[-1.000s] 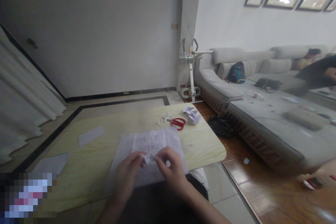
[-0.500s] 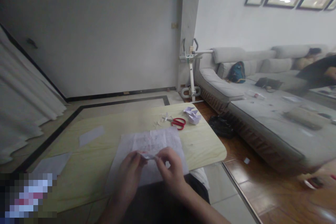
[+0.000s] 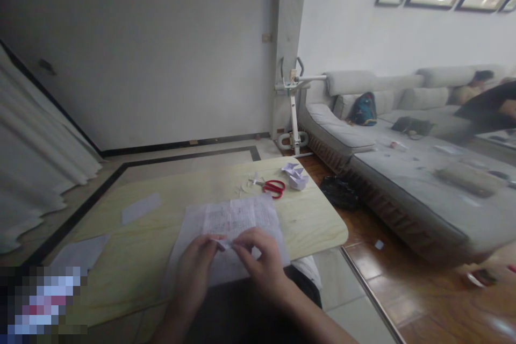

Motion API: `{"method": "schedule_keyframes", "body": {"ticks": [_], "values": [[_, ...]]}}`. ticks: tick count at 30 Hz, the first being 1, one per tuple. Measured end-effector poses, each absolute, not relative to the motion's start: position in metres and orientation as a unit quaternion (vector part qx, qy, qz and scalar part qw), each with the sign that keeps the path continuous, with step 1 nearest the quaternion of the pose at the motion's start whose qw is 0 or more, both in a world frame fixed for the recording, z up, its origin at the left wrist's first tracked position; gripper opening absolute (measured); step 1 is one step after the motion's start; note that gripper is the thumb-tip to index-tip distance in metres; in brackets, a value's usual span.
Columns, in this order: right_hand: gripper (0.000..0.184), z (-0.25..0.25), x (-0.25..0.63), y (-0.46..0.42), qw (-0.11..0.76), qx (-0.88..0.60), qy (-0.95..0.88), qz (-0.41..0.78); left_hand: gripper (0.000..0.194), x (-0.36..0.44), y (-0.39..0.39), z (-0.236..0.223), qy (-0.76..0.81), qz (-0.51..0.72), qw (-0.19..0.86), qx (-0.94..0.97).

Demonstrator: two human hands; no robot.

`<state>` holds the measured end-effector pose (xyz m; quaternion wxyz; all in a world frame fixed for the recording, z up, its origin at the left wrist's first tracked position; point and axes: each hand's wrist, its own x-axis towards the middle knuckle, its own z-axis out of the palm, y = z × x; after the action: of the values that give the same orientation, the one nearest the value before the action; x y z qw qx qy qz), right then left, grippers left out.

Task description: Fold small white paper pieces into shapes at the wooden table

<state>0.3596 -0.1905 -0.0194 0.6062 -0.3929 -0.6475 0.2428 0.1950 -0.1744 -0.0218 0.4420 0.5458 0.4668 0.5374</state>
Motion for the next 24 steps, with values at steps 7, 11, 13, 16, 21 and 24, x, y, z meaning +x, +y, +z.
{"method": "schedule_keyframes", "body": {"ticks": [7,11,13,16,21,24], "values": [[0.007,-0.018,0.356,-0.195,0.603,-0.407,-0.652,0.216,0.028,0.197,-0.178,-0.022,0.462,0.560,0.444,0.525],[0.010,-0.015,0.356,-0.197,0.603,-0.410,-0.653,0.204,0.022,0.194,-0.177,-0.027,0.432,0.560,0.471,0.528],[0.010,-0.013,0.358,-0.198,0.597,-0.412,-0.659,0.201,0.022,0.192,-0.176,-0.026,0.413,0.533,0.496,0.548],[0.009,-0.011,0.361,-0.199,0.575,-0.404,-0.679,0.211,0.017,0.191,-0.176,-0.019,0.411,0.484,0.481,0.604],[0.010,-0.012,0.361,-0.200,0.565,-0.383,-0.696,0.223,0.008,0.190,-0.177,-0.007,0.409,0.464,0.374,0.691],[0.010,-0.011,0.360,-0.201,0.573,-0.378,-0.691,0.225,0.010,0.189,-0.179,-0.007,0.406,0.470,0.325,0.713]]}}
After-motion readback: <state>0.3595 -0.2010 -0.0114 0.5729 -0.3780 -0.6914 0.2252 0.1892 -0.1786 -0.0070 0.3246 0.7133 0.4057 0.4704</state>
